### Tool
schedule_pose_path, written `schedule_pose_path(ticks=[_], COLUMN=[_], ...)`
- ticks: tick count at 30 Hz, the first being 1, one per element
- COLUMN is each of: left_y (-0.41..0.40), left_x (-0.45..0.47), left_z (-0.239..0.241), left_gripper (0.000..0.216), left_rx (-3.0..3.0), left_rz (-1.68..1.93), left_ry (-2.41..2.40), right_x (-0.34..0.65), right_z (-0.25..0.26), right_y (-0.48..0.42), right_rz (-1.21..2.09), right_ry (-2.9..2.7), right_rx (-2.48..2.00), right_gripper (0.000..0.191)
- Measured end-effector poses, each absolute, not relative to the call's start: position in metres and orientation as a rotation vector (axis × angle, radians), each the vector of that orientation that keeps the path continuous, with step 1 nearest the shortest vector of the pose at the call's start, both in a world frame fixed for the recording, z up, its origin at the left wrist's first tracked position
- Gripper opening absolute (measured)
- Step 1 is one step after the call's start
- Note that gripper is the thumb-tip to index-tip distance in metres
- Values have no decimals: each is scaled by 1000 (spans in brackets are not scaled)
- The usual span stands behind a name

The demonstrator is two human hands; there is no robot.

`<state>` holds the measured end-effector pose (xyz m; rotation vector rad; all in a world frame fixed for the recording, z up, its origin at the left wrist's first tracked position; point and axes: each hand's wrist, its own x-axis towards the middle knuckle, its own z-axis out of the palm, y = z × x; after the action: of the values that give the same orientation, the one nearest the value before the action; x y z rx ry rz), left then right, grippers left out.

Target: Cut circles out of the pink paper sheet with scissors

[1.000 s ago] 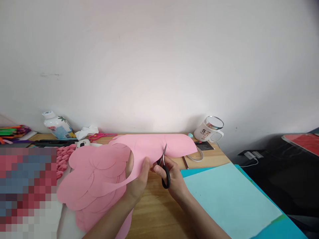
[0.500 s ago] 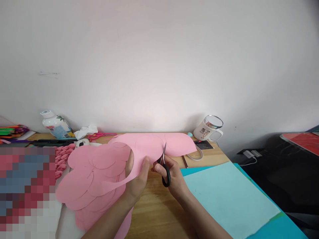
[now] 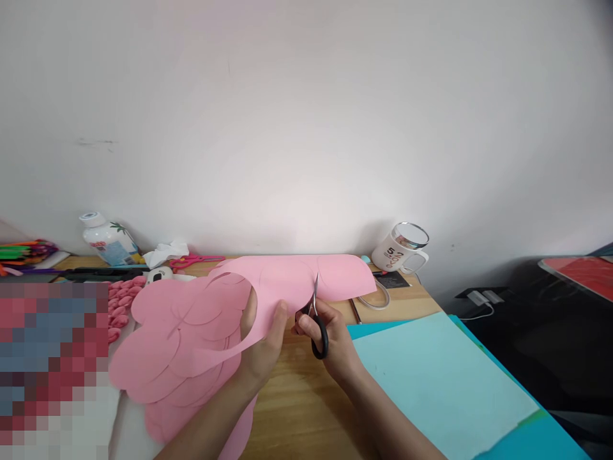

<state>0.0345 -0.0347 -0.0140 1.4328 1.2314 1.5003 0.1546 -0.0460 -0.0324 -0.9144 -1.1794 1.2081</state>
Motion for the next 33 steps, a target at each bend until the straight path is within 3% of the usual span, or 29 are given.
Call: schedule_pose_path(ticks=[14,26,30,33], left_y=[-32,-32,-37,-48], left_x=[33,37,44,47], left_z=[-12,-18,-23,-11], left_gripper=[22,29,20,36], left_rx=[1442,1407,1461,1642], left_rz=[1519,1543,1467,1388], left_ry=[1194,1200,1170,1106], right_x=[155,155,158,159], right_z=[-36,-37,-40,-46], right_y=[-45,-43,-39,-35], right_rz=[1202,1198,1168,1144], right_ry=[-1193,-1148,-1030,-998], right_rx=[-943,-946,-998,-1029], right_gripper=[28,29,29,30])
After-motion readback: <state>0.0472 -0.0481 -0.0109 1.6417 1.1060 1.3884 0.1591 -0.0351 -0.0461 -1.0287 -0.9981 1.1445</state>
